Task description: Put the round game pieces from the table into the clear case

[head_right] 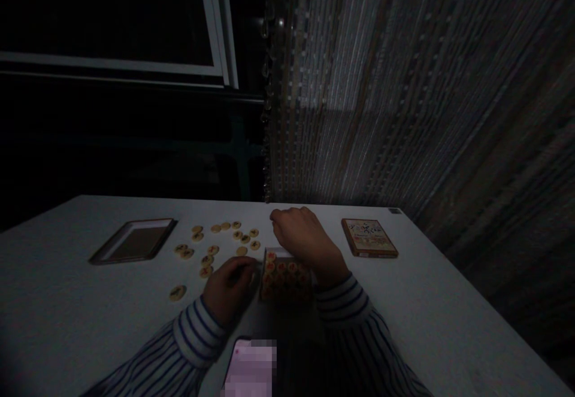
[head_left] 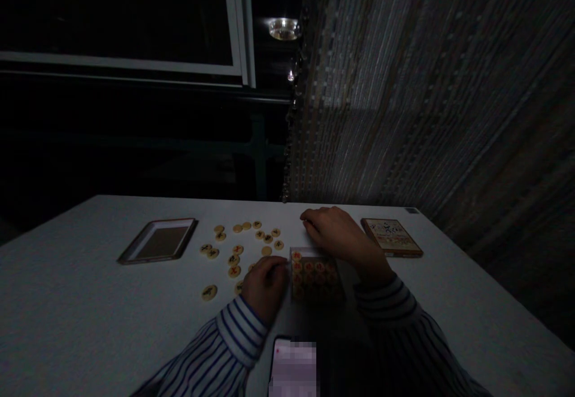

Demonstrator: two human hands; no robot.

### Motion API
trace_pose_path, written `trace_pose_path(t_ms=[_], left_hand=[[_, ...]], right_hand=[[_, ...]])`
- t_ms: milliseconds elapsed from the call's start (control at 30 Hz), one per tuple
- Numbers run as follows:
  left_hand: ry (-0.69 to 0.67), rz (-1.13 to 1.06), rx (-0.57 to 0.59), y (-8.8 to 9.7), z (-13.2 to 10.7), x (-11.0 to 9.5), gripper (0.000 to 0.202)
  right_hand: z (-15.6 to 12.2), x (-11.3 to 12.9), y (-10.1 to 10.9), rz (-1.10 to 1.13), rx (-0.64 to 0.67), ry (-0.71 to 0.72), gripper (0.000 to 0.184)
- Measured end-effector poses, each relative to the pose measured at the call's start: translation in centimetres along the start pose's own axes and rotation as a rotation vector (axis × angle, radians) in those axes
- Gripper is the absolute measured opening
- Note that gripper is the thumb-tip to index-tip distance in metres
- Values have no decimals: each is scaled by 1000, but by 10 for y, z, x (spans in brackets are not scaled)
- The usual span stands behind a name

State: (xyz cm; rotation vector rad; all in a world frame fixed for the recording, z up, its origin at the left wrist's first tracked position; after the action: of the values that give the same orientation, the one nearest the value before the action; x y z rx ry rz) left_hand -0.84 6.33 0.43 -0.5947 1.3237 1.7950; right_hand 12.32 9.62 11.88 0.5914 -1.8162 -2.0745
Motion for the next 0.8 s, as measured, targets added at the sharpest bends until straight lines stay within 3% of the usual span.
trace_pose_path(t_ms=[267,533,667,800], left_hand=[[71,-42,-78,47,12,-2,28],[143,36,-146,98,19,37,33],[211,128,-102,101,11,54,36],[188,298,-11,95,6,56,35]], right_hand=[[-2,10,12,35,-127,45,25],[1,23,10,66,-183,54,26],[6,33,2,96,-137,87,28],[12,45,-11,112,-58,116,29]])
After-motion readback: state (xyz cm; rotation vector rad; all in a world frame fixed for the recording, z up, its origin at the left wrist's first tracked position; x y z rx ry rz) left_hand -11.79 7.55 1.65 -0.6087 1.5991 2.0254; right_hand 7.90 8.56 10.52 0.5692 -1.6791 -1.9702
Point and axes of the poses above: each hand's wrist, its own z-axis towards the middle knuckle, its own y-axis out of the back of the hand, x = y × z, the point moved 6 cm from there along z, towards the middle knuckle, and after that the axes turned 7 degrees about x, right-handed, at the moved point
